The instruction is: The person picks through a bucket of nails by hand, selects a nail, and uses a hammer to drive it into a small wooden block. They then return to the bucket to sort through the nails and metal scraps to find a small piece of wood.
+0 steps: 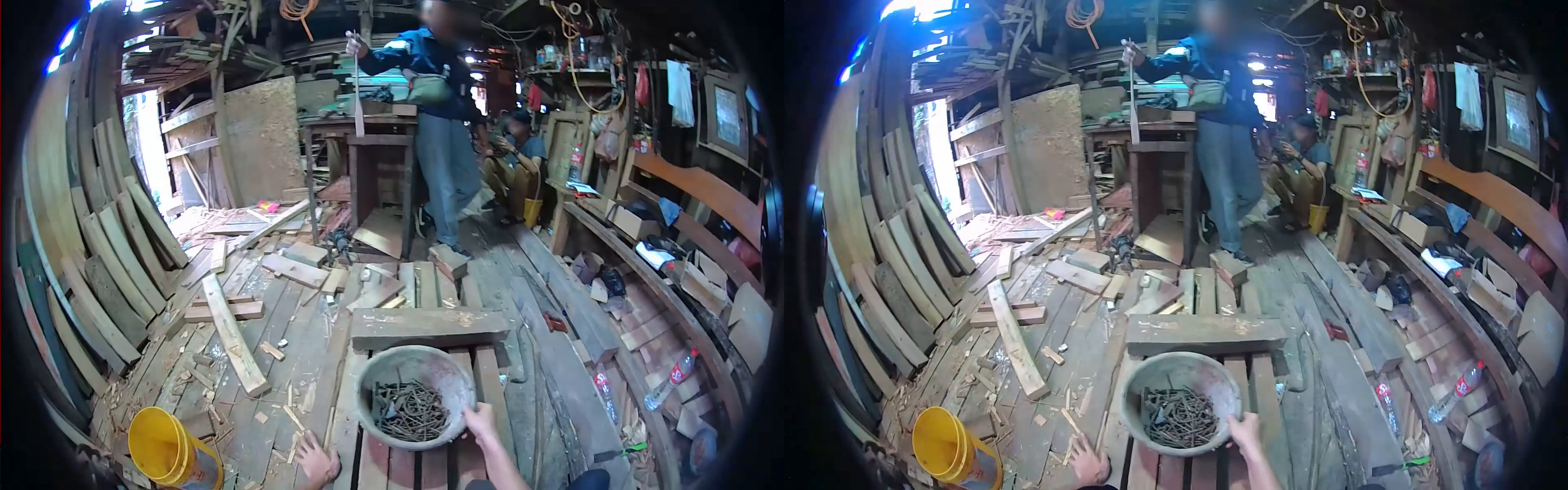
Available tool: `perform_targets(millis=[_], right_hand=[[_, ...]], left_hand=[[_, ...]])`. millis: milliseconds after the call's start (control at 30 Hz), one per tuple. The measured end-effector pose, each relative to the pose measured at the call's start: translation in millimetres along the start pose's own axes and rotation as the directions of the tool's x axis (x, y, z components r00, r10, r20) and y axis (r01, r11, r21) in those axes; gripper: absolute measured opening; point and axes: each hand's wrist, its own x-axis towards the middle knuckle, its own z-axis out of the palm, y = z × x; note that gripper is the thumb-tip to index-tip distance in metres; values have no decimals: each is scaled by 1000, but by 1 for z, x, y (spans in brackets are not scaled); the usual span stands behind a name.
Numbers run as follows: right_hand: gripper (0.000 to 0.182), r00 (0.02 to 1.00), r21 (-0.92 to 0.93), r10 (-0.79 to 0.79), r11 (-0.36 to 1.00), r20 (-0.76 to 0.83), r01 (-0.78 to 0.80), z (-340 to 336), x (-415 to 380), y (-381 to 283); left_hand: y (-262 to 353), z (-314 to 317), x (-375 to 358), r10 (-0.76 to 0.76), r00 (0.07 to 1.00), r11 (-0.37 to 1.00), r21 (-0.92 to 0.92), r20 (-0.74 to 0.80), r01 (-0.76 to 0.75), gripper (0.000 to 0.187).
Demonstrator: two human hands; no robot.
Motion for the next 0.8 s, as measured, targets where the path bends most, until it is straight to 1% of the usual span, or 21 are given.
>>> perform_targets(millis=[67, 100, 200, 233, 267, 300, 333, 367, 400, 433, 467, 500, 567, 600, 633, 667, 700, 733, 767, 800], right_hand=[[34, 999, -133, 10, 991, 30, -6, -1, 1, -13], [36, 995, -225, 58, 974, 79, -39, -6, 6, -14], [37, 932, -184, 239, 964, 271, -193, -13, 7, -19], [38, 944, -136, 196, 977, 266, -165, -13, 3, -17], [39, 954, -91, 154, 987, 258, -135, -12, -1, -14], [38, 960, -34, 149, 989, 235, -145, -6, 1, -2], [39, 965, -50, 153, 988, 212, -146, -5, -2, 1], [39, 965, -34, 183, 983, 185, -180, -3, -11, 3], [39, 964, -16, 211, 977, 161, -211, -4, -25, 3], [41, 972, 25, 165, 985, 166, -171, -9, -43, 4], [42, 958, -24, 244, 970, 153, -244, -6, -49, 20], [43, 954, -23, 267, 964, 137, -266, -7, -61, 27], [40, 952, -20, 293, 956, 92, -292, -23, -98, 16], [37, 951, -15, 301, 954, 67, -301, -37, -122, -2], [34, 951, -9, 305, 952, 44, -305, -48, -133, -10], [35, 952, -8, 299, 954, 69, -299, -60, -133, 8], [36, 948, 43, 310, 949, 74, -313, -71, -134, 33], [37, 929, -91, 369, 927, 41, -364, -90, -146, 20], [35, 936, -26, 349, 937, 45, -348, -102, -145, 38], [33, 942, 37, 332, 942, 42, -333, -114, -149, 45]], left_hand=[[3, -7, 3, -5, 1000, 999, -51, 30, 6, 82], [-12, 31, 19, -45, 995, 999, -8, -90, 44, 94], [-20, 42, 25, -58, 995, 995, 71, -87, 64, 95], [-18, 40, 24, -81, 996, 994, 64, -43, 84, 94], [-19, 43, 25, -52, 996, 998, 42, -69, 55, 94], [-24, 46, 24, -26, 995, 999, 24, -93, 29, 94], [-20, 42, 21, -1, 992, 1000, 7, -123, 2, 94], [-17, 34, 19, -38, 997, 999, 3, -71, 38, 93], [-16, 32, 18, -52, 997, 998, 24, -60, 53, 92], [-15, 32, 19, -66, 997, 997, 42, -50, 68, 91], [-13, 32, 20, -80, 996, 995, 61, -40, 82, 91], [-8, 29, 18, -88, 995, 992, 81, -56, 93, 89], [-7, 35, 20, -78, 995, 995, 55, -57, 82, 89], [-14, 37, 21, -77, 995, 995, 54, -57, 81, 89], [-23, 46, 26, -58, 995, 997, 53, -75, 62, 93], [-25, 43, 26, -67, 995, 995, 73, -71, 72, 93], [-22, 40, 25, -76, 995, 993, 86, -68, 82, 93], [-17, 40, 25, -85, 994, 992, 93, -64, 91, 92], [-17, 37, 24, -78, 996, 993, 80, -44, 82, 91], [-16, 38, 24, -77, 995, 994, 78, -70, 82, 89]])
